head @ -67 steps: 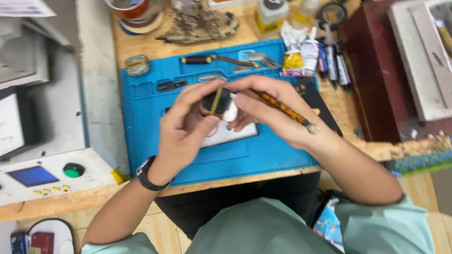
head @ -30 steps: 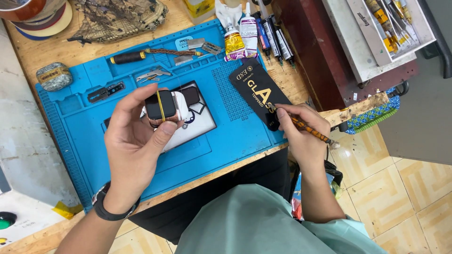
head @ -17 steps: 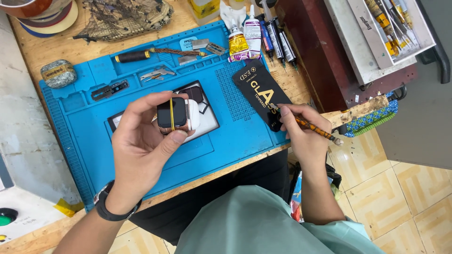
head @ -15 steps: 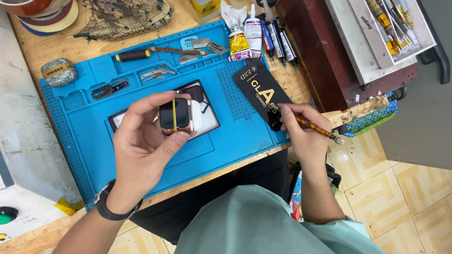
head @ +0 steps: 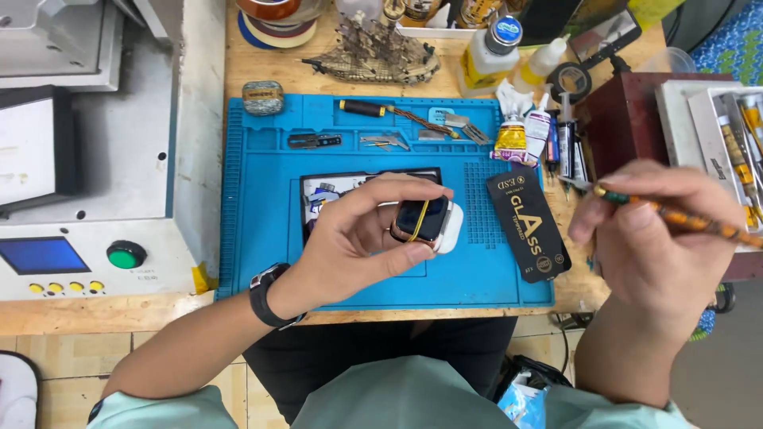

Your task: The person holds a small electronic device, likely a smartwatch, and uses a pointed tool to carefully scrape or clean the edges of the device's screen. The person rotates the device to access different sides while working on the perimeter.

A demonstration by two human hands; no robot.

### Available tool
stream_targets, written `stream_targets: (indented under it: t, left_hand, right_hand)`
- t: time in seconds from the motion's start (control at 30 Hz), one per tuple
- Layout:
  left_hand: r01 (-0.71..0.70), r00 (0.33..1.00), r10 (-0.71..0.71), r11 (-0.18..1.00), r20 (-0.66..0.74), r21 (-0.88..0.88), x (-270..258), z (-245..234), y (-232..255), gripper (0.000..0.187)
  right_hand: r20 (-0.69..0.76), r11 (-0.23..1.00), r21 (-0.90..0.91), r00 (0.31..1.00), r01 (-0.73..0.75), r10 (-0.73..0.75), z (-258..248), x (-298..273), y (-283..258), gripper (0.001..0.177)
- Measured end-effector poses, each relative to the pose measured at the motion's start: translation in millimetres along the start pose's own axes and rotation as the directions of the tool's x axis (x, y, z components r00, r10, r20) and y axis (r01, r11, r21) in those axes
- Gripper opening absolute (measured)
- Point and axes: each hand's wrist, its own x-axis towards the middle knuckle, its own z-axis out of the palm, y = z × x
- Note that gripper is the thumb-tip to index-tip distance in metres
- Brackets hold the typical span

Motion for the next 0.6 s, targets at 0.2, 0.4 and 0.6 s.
stream_targets:
  t: [0.2, 0.4, 0.6]
  left_hand:
    - [-0.021, 1.000, 0.022, 0.997, -0.021, 0.075, 1, -1, 7, 0.042]
    - [-0.017, 0.995, 0.033, 0.988, -0.099, 0.153, -1, 0, 9, 0.043]
    - [0.006, 0.996, 0.022, 0.954, -0.089, 0.301, 0, 0, 10, 0.043]
  right_hand:
    - [0.272, 0.944, 0.152, 0.906, 0.293, -0.324, 25, 46, 7, 0.021]
    - [0.336, 0.907, 0.217, 0.845, 0.362, -0.417, 30, 26, 26, 0.019]
    - [0.555, 0.918, 0.061, 0.752, 0.391, -0.357, 36, 32, -10, 0.021]
